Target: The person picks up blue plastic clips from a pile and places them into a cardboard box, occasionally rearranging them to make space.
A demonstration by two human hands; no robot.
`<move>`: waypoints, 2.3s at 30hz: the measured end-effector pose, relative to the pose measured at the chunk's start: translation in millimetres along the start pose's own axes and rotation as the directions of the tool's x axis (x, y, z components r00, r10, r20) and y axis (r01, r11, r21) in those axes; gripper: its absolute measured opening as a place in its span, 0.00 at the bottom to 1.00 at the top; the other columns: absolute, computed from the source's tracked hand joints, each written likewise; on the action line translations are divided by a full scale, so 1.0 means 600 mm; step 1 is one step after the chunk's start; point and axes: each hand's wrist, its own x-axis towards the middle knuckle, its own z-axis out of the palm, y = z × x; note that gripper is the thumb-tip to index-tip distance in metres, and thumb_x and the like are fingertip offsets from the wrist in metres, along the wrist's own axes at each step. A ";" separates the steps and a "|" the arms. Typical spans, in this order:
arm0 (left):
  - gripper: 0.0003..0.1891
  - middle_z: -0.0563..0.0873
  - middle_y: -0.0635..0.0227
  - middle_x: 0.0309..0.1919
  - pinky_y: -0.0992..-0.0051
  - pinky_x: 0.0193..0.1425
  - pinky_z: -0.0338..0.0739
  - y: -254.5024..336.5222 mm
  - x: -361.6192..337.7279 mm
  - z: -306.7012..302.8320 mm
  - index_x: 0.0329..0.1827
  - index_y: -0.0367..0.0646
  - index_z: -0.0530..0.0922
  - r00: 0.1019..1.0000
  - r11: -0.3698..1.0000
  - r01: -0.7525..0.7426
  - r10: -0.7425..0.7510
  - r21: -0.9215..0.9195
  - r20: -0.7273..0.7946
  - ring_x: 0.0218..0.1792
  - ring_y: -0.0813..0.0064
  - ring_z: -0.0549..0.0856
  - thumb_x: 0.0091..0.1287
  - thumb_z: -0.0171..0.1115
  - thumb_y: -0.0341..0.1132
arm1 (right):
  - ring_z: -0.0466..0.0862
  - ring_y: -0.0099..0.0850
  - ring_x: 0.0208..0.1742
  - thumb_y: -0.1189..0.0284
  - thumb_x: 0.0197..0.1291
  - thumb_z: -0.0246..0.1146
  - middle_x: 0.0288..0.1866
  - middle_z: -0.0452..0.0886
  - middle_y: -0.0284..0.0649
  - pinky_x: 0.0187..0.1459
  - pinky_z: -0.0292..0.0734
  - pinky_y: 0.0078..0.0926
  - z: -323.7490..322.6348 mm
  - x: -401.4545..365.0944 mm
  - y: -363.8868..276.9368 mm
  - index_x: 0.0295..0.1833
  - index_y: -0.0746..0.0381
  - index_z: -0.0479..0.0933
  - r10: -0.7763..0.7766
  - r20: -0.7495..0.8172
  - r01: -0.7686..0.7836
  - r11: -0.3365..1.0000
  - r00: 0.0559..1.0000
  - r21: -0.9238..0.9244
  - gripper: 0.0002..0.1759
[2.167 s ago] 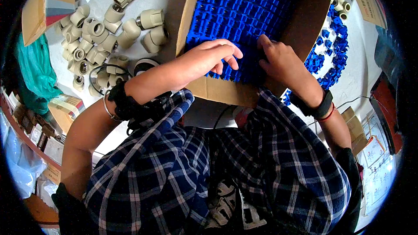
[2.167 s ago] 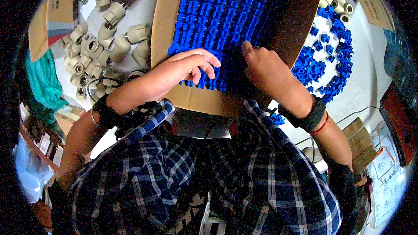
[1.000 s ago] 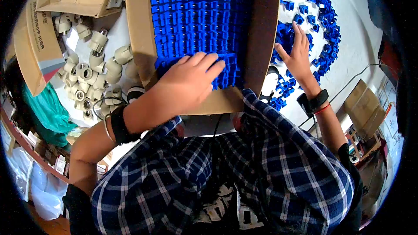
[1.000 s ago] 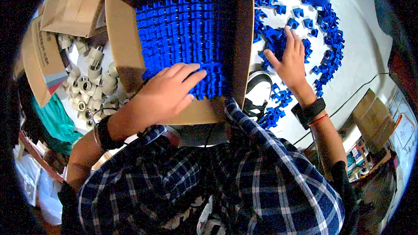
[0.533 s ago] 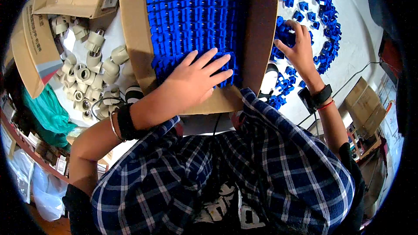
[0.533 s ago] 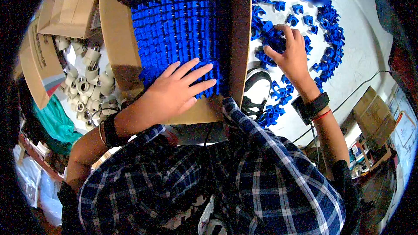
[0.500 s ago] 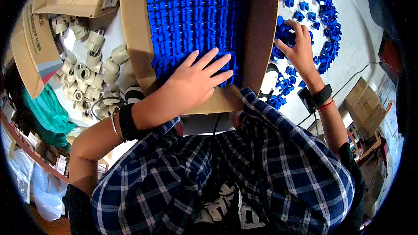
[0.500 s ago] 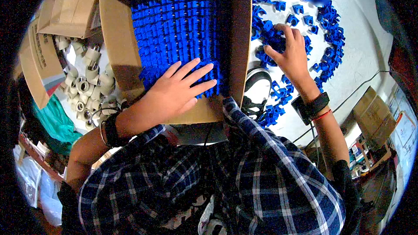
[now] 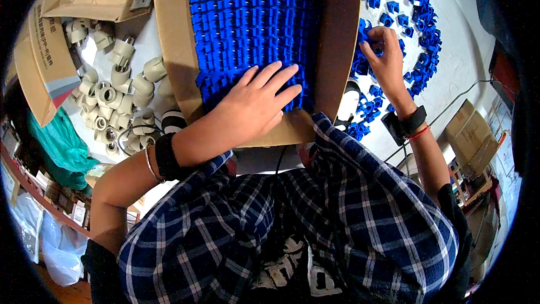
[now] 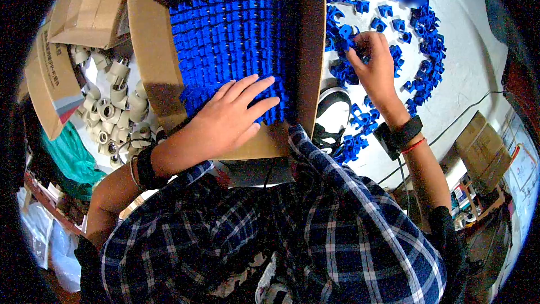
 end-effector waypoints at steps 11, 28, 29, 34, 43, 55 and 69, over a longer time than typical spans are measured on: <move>0.27 0.70 0.49 0.63 0.57 0.68 0.65 -0.010 0.007 -0.007 0.66 0.39 0.68 0.998 0.989 0.051 -0.057 -0.137 -0.034 0.64 0.50 0.69 0.62 0.59 0.34 | 0.81 0.31 0.36 0.72 0.61 0.65 0.39 0.79 0.43 0.41 0.76 0.28 0.011 0.002 0.003 0.48 0.64 0.77 -0.014 -0.038 0.013 1.000 0.999 -0.023 0.12; 0.15 0.79 0.54 0.51 0.65 0.61 0.72 -0.024 0.032 -0.056 0.53 0.40 0.76 0.928 0.880 0.043 -0.211 -0.472 -0.308 0.54 0.54 0.79 0.63 0.57 0.27 | 0.75 0.17 0.35 0.73 0.66 0.60 0.37 0.76 0.29 0.41 0.71 0.15 -0.053 0.038 -0.010 0.49 0.63 0.76 0.229 0.033 -0.167 0.600 0.973 0.782 0.08; 0.15 0.80 0.55 0.49 0.66 0.60 0.73 -0.026 0.032 -0.059 0.53 0.40 0.76 0.918 0.884 0.044 -0.220 -0.466 -0.331 0.53 0.55 0.80 0.63 0.57 0.27 | 0.75 0.18 0.35 0.74 0.66 0.59 0.37 0.76 0.30 0.41 0.71 0.15 -0.057 0.039 -0.016 0.49 0.62 0.75 0.213 0.009 -0.134 0.583 0.977 0.801 0.08; 0.13 0.82 0.57 0.45 0.71 0.52 0.77 -0.021 0.038 -0.063 0.51 0.39 0.77 0.861 0.549 0.126 -0.474 -0.826 -0.183 0.49 0.68 0.83 0.66 0.57 0.33 | 0.76 0.20 0.38 0.74 0.67 0.56 0.36 0.75 0.31 0.48 0.73 0.19 -0.087 0.039 -0.068 0.51 0.64 0.74 0.067 -0.017 -0.020 0.512 0.998 0.859 0.09; 0.25 0.80 0.59 0.51 0.62 0.57 0.78 0.012 0.044 -0.101 0.63 0.41 0.68 0.914 -0.454 0.221 -0.213 -0.863 0.346 0.47 0.62 0.84 0.76 0.41 0.52 | 0.78 0.22 0.42 0.78 0.55 0.63 0.41 0.78 0.34 0.45 0.74 0.21 -0.035 -0.027 -0.241 0.46 0.64 0.75 -0.320 0.262 0.133 0.827 0.910 0.547 0.12; 0.26 0.83 0.52 0.34 0.70 0.35 0.82 0.040 0.007 -0.054 0.54 0.39 0.68 0.768 -0.345 0.424 -0.353 -0.837 0.534 0.31 0.59 0.87 0.77 0.35 0.55 | 0.81 0.44 0.43 0.71 0.55 0.67 0.42 0.78 0.45 0.44 0.78 0.34 0.003 -0.055 -0.238 0.53 0.62 0.74 -0.608 0.314 0.539 0.793 0.730 0.283 0.19; 0.25 0.82 0.53 0.36 0.76 0.30 0.82 0.020 0.009 -0.051 0.53 0.37 0.67 0.819 -0.241 0.350 -0.391 -0.905 0.420 0.28 0.65 0.87 0.78 0.35 0.54 | 0.80 0.40 0.42 0.75 0.53 0.69 0.40 0.77 0.45 0.44 0.76 0.31 0.002 -0.047 -0.245 0.43 0.65 0.76 -0.563 0.266 0.459 0.810 0.782 0.364 0.13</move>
